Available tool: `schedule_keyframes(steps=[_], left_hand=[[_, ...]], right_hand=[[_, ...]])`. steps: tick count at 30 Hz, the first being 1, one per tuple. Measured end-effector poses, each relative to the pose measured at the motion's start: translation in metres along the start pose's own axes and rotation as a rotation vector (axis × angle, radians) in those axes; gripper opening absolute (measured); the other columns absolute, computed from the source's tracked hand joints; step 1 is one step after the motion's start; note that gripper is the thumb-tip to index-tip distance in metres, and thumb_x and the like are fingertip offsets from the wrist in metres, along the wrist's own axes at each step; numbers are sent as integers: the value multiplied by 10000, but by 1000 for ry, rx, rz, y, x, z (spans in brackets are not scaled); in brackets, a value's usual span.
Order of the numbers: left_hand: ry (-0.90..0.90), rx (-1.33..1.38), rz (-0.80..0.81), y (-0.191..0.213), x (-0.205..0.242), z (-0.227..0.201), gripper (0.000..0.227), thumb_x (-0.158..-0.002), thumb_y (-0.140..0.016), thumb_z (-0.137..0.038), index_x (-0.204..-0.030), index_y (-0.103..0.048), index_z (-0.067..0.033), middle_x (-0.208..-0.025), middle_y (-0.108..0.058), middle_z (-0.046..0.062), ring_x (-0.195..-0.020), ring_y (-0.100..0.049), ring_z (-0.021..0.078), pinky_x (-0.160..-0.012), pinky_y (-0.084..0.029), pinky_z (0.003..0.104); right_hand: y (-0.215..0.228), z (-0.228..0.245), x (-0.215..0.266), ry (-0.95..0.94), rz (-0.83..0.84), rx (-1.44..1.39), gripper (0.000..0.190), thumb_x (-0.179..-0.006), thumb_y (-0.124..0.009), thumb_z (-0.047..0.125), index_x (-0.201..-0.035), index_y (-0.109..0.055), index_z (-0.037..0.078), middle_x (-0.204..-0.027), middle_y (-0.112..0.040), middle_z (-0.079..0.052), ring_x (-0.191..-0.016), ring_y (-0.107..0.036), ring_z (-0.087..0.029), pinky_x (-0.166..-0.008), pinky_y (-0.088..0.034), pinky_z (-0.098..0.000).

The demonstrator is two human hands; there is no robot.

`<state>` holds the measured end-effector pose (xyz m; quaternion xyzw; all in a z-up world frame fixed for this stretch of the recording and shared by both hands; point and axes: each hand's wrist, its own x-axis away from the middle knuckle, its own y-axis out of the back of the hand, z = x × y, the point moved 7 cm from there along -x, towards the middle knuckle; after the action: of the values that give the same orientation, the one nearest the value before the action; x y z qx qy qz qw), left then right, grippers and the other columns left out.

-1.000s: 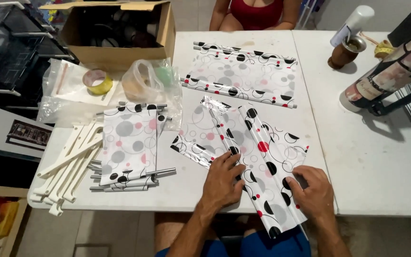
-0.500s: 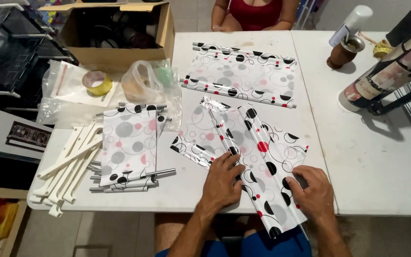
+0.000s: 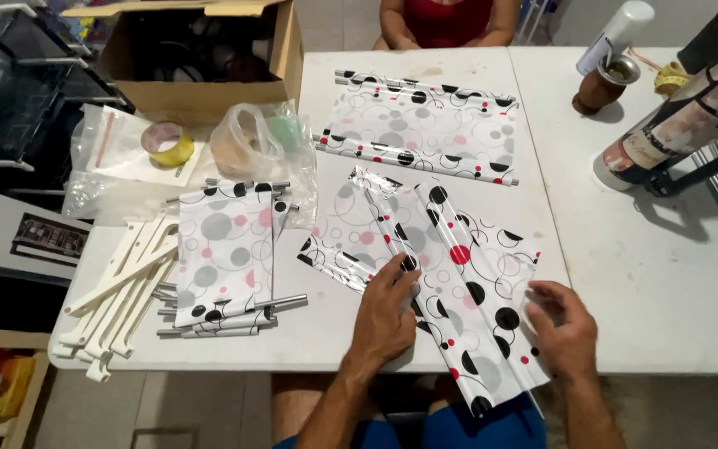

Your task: Assembling fabric shelf components by inserting metal support rods into pre-sewn sleeves.

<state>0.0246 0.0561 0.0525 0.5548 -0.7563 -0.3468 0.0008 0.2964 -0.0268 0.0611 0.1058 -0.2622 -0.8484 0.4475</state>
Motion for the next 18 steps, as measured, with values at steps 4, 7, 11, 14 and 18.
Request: schedule_keyframes(steps=[4,7,11,14,18], left_hand=[[363,239,-52,17,8,10,665,-861,-532,-128,-1516,-421,-86,-1696,-234,148,-1566,-246,327,-1161,-438,499],[295,248,-233,28,7,16,693,-889,-537,-228,-1544,-364,-82,-1681,-284,166,-1542,-315,340,-1178,-400,514],[239,191,-152,16,8,14,661,-910,-552,-220,-1531,-385,-69,-1667,-310,183,-1533,-334,360,-1187,-378,532],[191,143,-128,13,12,13,638,-923,-567,-223,-1520,-405,-69,-1656,-332,187,-1537,-323,373,-1185,-377,540],[89,-55,-136,6,12,18,558,-915,-617,-230,-1444,-524,-81,-1578,-457,186,-1464,-420,377,-1163,-378,557]], right_hand=[[18,-69,-26,137,-120,-653,423,-1047,-489,239,-1377,-448,-22,-1347,-579,-279,-1229,-575,-402,-931,-566,-504],[21,-76,-31,104,-134,-896,501,-1020,-518,469,-1360,-475,103,-1413,-556,-227,-1234,-593,-349,-1011,-560,-474],[21,-80,-33,131,-111,-899,508,-1031,-509,468,-1374,-485,95,-1393,-574,-242,-1224,-600,-358,-975,-561,-471],[19,-89,-32,129,-91,-916,556,-1008,-530,478,-1376,-485,64,-1349,-585,-258,-1174,-614,-361,-945,-557,-456],[10,-100,-44,149,-24,-872,349,-981,-463,144,-1290,-530,-3,-1201,-641,-263,-998,-660,-337,-854,-567,-390]])
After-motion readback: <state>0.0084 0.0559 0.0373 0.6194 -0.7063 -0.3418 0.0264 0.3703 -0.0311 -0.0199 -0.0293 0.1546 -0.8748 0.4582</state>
